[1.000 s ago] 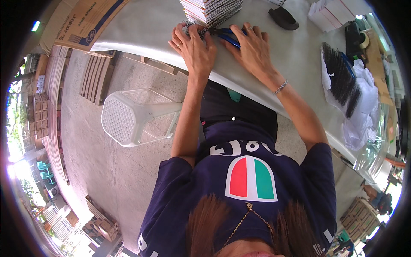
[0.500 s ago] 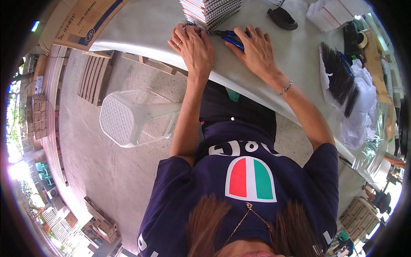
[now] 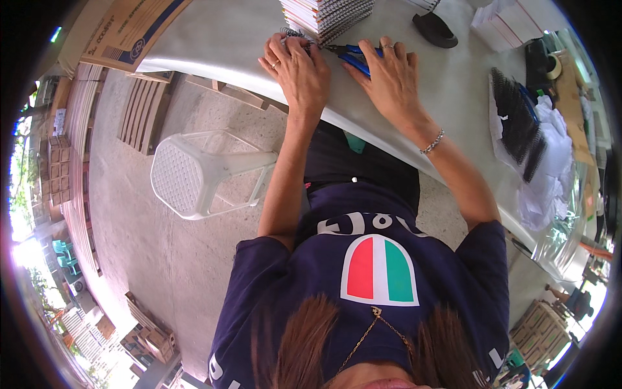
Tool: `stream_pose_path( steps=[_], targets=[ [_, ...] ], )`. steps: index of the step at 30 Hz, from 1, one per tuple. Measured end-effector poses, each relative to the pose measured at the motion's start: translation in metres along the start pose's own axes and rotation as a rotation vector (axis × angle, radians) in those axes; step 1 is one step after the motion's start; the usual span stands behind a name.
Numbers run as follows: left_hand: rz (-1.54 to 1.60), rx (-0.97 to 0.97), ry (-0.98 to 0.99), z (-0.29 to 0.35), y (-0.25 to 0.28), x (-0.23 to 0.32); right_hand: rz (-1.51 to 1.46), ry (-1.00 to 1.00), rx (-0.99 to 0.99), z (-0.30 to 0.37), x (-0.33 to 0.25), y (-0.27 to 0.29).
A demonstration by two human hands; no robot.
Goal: The person uses pliers to trim the spiral binding of stacked notebooks, then inserts a black plastic cover into the spiral of individual notebooks. The person handles stacks of notebooks, loose spiral bindings, and plastic covers on a work table.
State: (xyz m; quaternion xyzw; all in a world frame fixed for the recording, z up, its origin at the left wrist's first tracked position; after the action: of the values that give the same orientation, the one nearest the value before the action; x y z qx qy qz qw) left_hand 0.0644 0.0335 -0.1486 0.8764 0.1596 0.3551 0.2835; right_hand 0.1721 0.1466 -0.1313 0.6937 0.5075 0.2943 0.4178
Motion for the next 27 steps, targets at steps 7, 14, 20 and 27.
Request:
stream_pose_path(
  steps=[7, 14, 20, 27],
  targets=[
    [-0.013, -0.015, 0.016, 0.001, -0.001, -0.002, -0.056, 0.005, 0.021, 0.000, -0.003, -0.005],
    [-0.113, 0.006, -0.052, -0.002, 0.000, -0.002, -0.062, 0.009, -0.202, -0.009, -0.005, -0.021],
    [-0.130, -0.164, 0.009, -0.013, 0.008, -0.009, -0.178, -0.096, -0.332, -0.009, 0.011, -0.009],
    [-0.015, -0.403, 0.039, -0.015, 0.000, -0.020, 0.000, -0.197, -0.066, 0.026, 0.111, 0.015]
  ],
)
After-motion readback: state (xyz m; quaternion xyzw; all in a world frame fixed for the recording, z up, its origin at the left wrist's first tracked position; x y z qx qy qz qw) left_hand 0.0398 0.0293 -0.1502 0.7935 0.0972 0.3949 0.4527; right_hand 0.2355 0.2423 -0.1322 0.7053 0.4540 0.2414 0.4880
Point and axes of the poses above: each hand's wrist, its own z-axis away from the middle knuckle, its own y-axis out of the back of the hand, x = y × z, the point moved 9 cm from there along -z, towards the middle knuckle, and after that the axes turned 5 degrees about -x, right-handed, at the moved point
